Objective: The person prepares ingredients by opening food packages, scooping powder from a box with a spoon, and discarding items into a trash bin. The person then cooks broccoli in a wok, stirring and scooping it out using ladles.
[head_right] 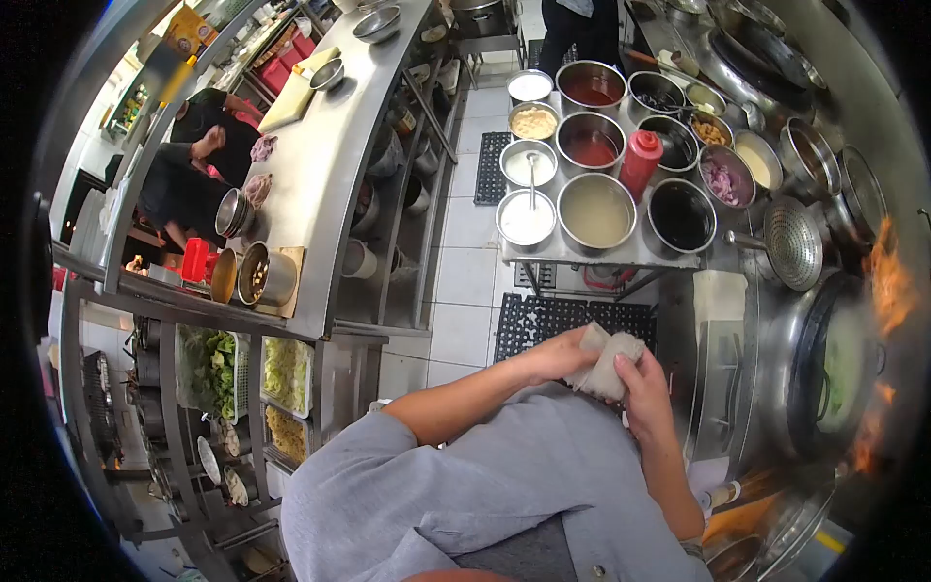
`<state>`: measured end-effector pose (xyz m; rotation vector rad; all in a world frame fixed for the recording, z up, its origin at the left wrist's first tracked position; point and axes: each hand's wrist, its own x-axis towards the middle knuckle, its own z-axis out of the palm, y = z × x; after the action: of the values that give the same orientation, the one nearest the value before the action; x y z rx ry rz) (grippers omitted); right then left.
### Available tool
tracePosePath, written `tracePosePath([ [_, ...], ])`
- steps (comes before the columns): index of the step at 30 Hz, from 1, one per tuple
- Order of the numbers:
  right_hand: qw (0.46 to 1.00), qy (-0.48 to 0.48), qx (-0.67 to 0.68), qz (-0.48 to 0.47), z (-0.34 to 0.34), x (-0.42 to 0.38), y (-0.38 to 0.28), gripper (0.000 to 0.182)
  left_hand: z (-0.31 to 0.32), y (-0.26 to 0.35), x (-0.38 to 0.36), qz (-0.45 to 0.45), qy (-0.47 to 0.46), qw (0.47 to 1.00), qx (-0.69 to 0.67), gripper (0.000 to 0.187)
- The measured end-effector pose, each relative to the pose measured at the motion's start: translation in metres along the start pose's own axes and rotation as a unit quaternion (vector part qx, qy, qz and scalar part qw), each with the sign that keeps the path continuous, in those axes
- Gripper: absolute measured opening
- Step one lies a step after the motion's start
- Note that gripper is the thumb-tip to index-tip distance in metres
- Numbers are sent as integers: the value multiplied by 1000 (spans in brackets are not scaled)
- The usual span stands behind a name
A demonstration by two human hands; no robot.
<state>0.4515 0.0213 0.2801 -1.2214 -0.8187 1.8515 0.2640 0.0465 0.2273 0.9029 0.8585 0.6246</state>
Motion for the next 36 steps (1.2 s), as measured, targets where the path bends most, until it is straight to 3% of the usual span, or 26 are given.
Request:
tracePosePath([
  [3, 1000, -17, -13, 6, -8, 7, -19, 33, 19, 38, -4, -55, 0, 974, -220, 42],
  [4, 998, -52, -17, 44, -16, 10, -24, 35, 20, 38, -2, -39, 7, 983, -176, 57],
  [7, 989, -128, -74, 16, -15, 12, -33, 41, 17, 34, 4, -12, 25, 998, -57, 62],
  [11, 975, -208, -67, 33, -11, 19, -35, 51, 10, 45, -5, 7, 39, 999, -2, 70],
  [15, 966, -231, -103, 57, -1, 35, -32, 52, -6, 41, -10, 5, -11, 993, -119, 65],
  [19, 959, -229, -135, 98, 20, 58, -41, 51, -26, 39, -21, 46, 46, 982, -177, 53],
  [23, 969, -194, -90, 125, 64, 80, -47, 46, -69, 50, -28, 82, 9, 978, -191, 46],
  [26, 964, -209, -97, 130, 102, 99, -55, 41, -104, 61, -45, 88, 58, 985, -135, 43],
  [27, 954, -227, -162, 112, 114, 104, -60, 39, -116, 58, -47, 93, 70, 985, -130, 43],
  [28, 939, -243, -224, 92, 126, 109, -64, 38, -129, 71, -56, 97, -9, 986, -138, 45],
  [30, 912, -247, -324, 50, 141, 121, -65, 37, -147, 78, -64, 91, -25, 986, -137, 46],
  [36, 938, -180, -296, -2, 184, 126, -85, 38, -187, 90, -83, 98, 49, 976, -186, 48],
])
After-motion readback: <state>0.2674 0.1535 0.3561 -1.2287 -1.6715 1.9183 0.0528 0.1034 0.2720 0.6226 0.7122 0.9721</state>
